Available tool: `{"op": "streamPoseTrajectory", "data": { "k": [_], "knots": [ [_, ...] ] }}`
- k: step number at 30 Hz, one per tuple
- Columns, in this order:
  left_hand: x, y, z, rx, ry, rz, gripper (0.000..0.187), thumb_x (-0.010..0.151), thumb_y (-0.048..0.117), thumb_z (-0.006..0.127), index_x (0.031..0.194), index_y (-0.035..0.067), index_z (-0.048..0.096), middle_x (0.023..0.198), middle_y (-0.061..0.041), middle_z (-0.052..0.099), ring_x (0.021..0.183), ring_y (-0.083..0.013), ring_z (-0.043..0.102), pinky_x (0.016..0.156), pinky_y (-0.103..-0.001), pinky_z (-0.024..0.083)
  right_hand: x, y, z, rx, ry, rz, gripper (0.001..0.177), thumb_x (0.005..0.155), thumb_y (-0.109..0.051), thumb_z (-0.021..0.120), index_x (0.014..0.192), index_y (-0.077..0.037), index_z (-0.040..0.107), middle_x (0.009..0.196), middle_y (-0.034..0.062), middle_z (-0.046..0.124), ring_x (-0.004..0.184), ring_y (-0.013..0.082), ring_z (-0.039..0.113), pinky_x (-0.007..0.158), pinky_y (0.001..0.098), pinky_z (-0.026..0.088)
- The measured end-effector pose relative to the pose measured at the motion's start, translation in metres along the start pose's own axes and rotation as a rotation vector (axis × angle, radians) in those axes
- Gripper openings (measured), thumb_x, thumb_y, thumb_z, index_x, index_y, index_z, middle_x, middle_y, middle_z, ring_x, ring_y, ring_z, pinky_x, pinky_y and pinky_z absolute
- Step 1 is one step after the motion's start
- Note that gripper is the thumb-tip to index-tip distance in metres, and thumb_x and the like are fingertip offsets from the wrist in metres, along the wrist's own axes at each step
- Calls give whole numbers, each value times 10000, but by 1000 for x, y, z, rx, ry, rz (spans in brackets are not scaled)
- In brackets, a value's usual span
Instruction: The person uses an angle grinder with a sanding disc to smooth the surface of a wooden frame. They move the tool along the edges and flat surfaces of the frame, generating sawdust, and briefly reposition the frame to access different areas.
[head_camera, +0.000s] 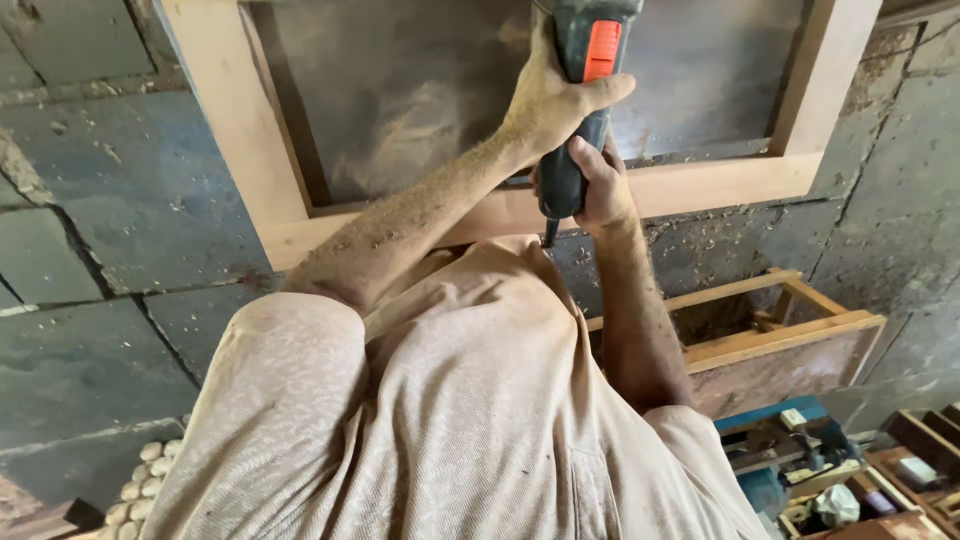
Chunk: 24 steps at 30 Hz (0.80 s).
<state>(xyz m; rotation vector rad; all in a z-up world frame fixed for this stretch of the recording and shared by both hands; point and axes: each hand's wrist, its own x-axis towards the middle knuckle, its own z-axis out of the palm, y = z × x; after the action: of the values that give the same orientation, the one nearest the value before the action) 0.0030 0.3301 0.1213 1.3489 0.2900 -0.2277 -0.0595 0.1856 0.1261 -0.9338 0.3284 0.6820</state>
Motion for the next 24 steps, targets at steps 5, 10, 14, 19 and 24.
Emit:
{"op": "streamPoseTrajectory", "data": {
  "k": [5, 10, 14, 19, 24],
  "knots": [
    [-26, -15, 13, 22, 26, 71, 842, 771, 302, 913, 1364, 16, 388, 1191, -137, 599, 1061, -230, 676, 894, -381, 628, -27, 15, -14, -70, 54, 21, 458, 1001, -262, 669, 1327, 23, 519, 938, 189, 700, 757, 285, 723, 668, 387, 627],
    [-52, -33, 20, -6, 10, 40, 816, 779, 299, 904, 1353, 5, 404, 1169, -146, 606, 1068, -231, 672, 921, -374, 624, -52, 22, -17, -119, 53, 32, 445, 969, -241, 658, 1320, -27, 488, 930, 165, 692, 742, 264, 718, 650, 381, 631],
    [-61, -39, 19, -27, 40, 55, 870, 758, 313, 889, 1363, -1, 348, 1153, -146, 608, 1032, -228, 681, 889, -379, 628, -59, 24, -15, -130, 55, 58, 431, 971, -246, 673, 1293, -22, 494, 904, 166, 681, 707, 265, 704, 605, 377, 608],
    [-69, -43, 16, 70, 78, -8, 905, 744, 336, 889, 1374, -3, 335, 1148, -129, 633, 1031, -217, 691, 887, -367, 608, -66, 32, -14, -125, 38, 47, 423, 967, -248, 684, 1268, -2, 517, 923, 160, 678, 729, 273, 709, 616, 381, 611],
    [-80, -47, 20, 2, 53, 4, 888, 752, 322, 883, 1366, -12, 336, 1162, -147, 619, 1048, -236, 685, 898, -376, 614, -74, 37, -18, -138, 31, 51, 405, 975, -246, 673, 1248, 16, 529, 939, 152, 670, 740, 278, 713, 629, 389, 616]
  ]
}}
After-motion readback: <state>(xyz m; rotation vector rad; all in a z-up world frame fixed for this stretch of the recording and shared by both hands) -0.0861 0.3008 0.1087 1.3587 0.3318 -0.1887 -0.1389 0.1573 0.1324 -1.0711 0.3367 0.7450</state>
